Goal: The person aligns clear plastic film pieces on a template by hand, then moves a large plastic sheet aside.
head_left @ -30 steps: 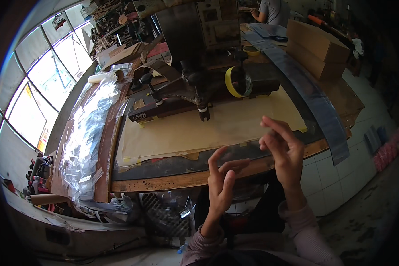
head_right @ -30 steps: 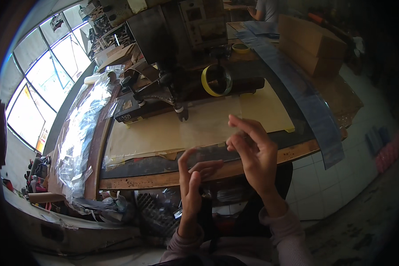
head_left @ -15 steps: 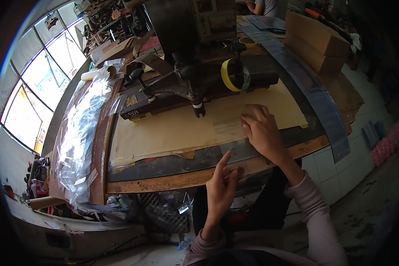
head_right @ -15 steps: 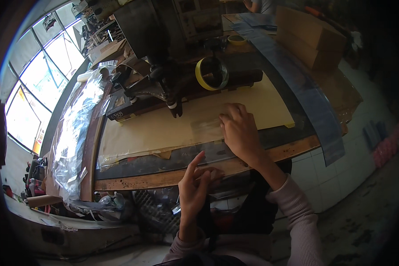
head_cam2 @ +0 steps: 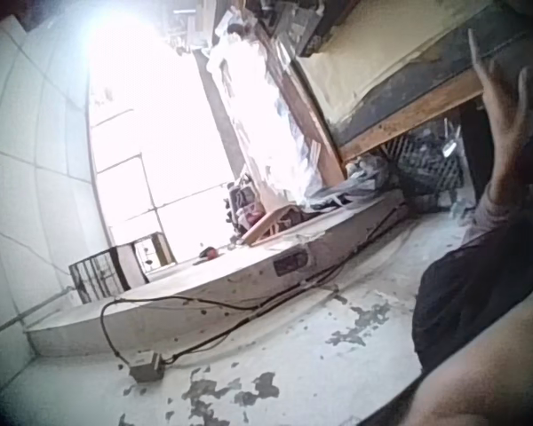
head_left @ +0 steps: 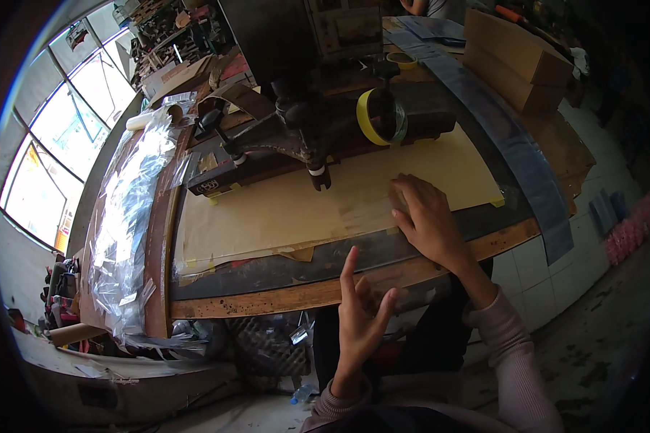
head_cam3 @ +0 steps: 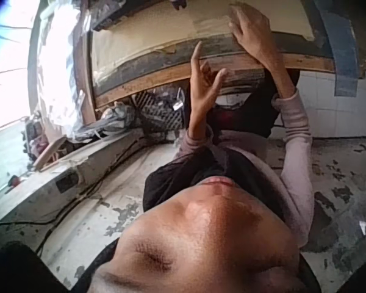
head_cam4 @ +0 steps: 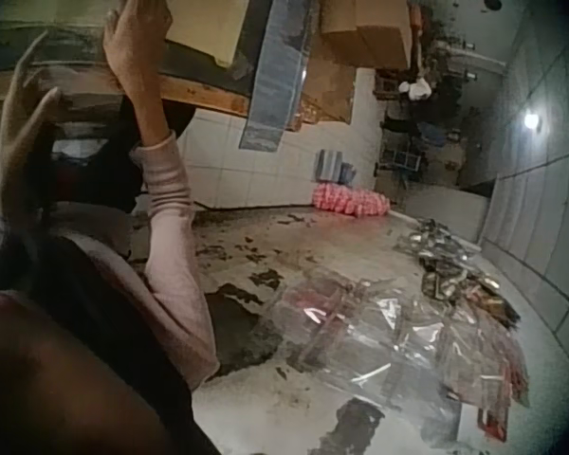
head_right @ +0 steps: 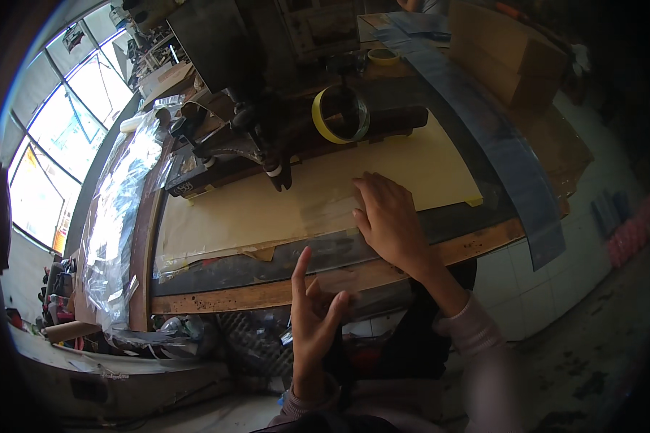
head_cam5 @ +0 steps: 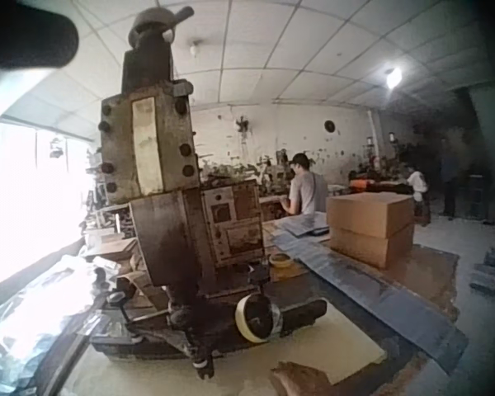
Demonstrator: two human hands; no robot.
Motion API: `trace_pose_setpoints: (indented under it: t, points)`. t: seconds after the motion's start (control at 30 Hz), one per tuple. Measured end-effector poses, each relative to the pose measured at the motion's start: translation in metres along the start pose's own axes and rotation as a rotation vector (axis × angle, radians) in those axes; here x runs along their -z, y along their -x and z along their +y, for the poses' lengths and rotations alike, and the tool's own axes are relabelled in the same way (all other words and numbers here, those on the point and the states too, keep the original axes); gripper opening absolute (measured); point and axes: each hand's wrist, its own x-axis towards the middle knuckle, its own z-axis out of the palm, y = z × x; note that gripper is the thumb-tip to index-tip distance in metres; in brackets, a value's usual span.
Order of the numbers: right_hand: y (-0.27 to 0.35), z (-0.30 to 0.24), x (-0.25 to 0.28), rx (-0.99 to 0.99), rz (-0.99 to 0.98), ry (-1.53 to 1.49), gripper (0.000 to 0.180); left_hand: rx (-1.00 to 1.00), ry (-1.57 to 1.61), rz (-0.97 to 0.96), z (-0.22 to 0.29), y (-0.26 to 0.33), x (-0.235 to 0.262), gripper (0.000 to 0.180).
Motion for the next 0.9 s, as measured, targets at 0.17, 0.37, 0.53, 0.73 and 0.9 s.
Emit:
trace_pose_setpoints:
  t: [0.17, 0.37, 0.53, 0.73, 0.9]
  points:
    - [-0.003, -0.002, 0.012, -0.192, -0.086, -0.322, 0.055, -0.092, -0.063, -0.038, -0.01, 0.005, 0.002, 0.078]
    - [0.001, 0.003, 0.007, 0.078, -0.089, -0.089, 0.068, -0.098, -0.163, -0.059, -0.009, 0.009, 0.006, 0.085]
    - [-0.004, 0.003, 0.017, 0.078, -0.135, -0.219, 0.069, -0.035, -0.333, -0.091, -0.009, 0.012, 0.013, 0.09]
    - [0.001, -0.004, 0.024, 0.035, -0.151, -0.454, 0.037, -0.036, -0.313, -0.067, -0.005, 0.02, 0.016, 0.089]
    - [0.009, 0.002, 0.026, 0.104, -0.087, -0.608, 0.009, -0.02, -0.219, -0.077, 0.0, 0.025, 0.016, 0.09]
